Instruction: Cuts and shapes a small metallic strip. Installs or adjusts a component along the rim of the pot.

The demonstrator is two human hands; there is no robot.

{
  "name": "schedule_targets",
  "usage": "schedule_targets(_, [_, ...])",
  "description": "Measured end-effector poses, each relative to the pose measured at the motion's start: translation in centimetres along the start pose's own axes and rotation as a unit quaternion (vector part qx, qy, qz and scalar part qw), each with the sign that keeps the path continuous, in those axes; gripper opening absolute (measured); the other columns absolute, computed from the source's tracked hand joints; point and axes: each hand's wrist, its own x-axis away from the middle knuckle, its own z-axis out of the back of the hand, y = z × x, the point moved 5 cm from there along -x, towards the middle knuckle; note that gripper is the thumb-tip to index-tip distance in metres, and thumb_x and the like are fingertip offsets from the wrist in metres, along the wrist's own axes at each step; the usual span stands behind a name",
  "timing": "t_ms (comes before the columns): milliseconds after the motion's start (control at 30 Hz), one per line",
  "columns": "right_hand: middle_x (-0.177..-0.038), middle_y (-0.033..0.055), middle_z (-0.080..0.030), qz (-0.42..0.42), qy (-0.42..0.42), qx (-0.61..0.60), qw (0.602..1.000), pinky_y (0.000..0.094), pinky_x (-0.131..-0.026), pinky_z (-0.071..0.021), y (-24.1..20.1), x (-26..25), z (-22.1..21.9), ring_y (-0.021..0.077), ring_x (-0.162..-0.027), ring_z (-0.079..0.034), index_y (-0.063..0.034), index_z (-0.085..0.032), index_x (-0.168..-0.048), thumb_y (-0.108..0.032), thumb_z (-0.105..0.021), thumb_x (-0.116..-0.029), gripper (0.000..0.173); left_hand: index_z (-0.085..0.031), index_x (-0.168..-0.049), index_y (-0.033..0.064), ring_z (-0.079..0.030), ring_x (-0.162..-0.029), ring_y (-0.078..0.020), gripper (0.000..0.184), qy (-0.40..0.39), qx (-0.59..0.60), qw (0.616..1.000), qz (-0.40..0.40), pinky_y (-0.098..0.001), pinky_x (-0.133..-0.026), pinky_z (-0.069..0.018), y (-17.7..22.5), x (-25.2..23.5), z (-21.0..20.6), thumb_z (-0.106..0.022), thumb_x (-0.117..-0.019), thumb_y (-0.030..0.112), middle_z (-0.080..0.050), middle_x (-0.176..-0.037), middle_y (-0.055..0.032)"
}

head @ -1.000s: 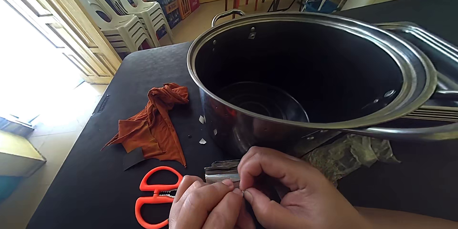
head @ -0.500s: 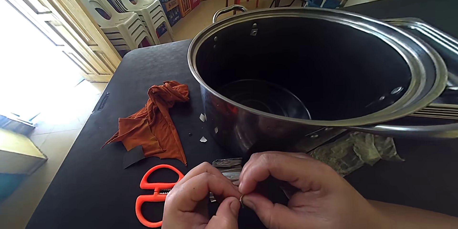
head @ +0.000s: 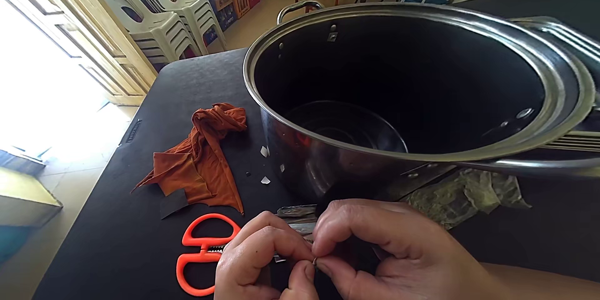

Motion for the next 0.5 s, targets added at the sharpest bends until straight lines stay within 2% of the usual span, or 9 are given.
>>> schedule_targets(267, [-0.095,0.0024,-0.065,0.059,-0.011,0.05,0.997,0.0137,-0.07,-0.0559,-0.28,-0.32,0.17,0.003,-0.084,-0.063,-0.0044,-0.071,-0.094,-0.007,-0.071,-0.092,0.003,-0.068,-0.087,0.0035,-0.062,-0.081,-0.0034,0.012,-0.01,0.019,1.0,0.018,-0.0166,-0.068,-0.0528,-0.15,0.05,0.16,-0.065,-0.0944,0.013,-0.064,-0.086,-0.0008])
schedule_targets(400, [-0.1,0.0037,-0.061,0.128,-0.008,0.14,0.982,0.0176,-0.077,-0.0525,-0.69,-0.15,0.14,0.0067,-0.092,-0.059,-0.0112,-0.074,-0.103,-0.011,-0.068,-0.0965,0.008,-0.066,-0.085,0.0041,-0.06,-0.079,-0.0014,0.012,-0.012,0.051,0.998,0.043,-0.0148,-0.066,-0.0501,-0.38,0.06,0.09,-0.063,-0.0939,0.012,-0.061,-0.084,0.0013])
schedule_targets(500, [-0.104,0.0072,-0.063,0.17,-0.014,0.183,0.968,0.0231,-0.082,-0.0502,-0.95,0.31,0.02,0.0122,-0.098,-0.059,-0.0129,-0.075,-0.109,-0.012,-0.066,-0.0982,0.014,-0.066,-0.085,0.0052,-0.06,-0.08,-0.0022,0.009,-0.009,0.1,0.993,0.067,-0.0171,-0.069,-0.0507,-0.78,0.1,-0.04,-0.062,-0.0922,0.009,-0.062,-0.084,0.0018])
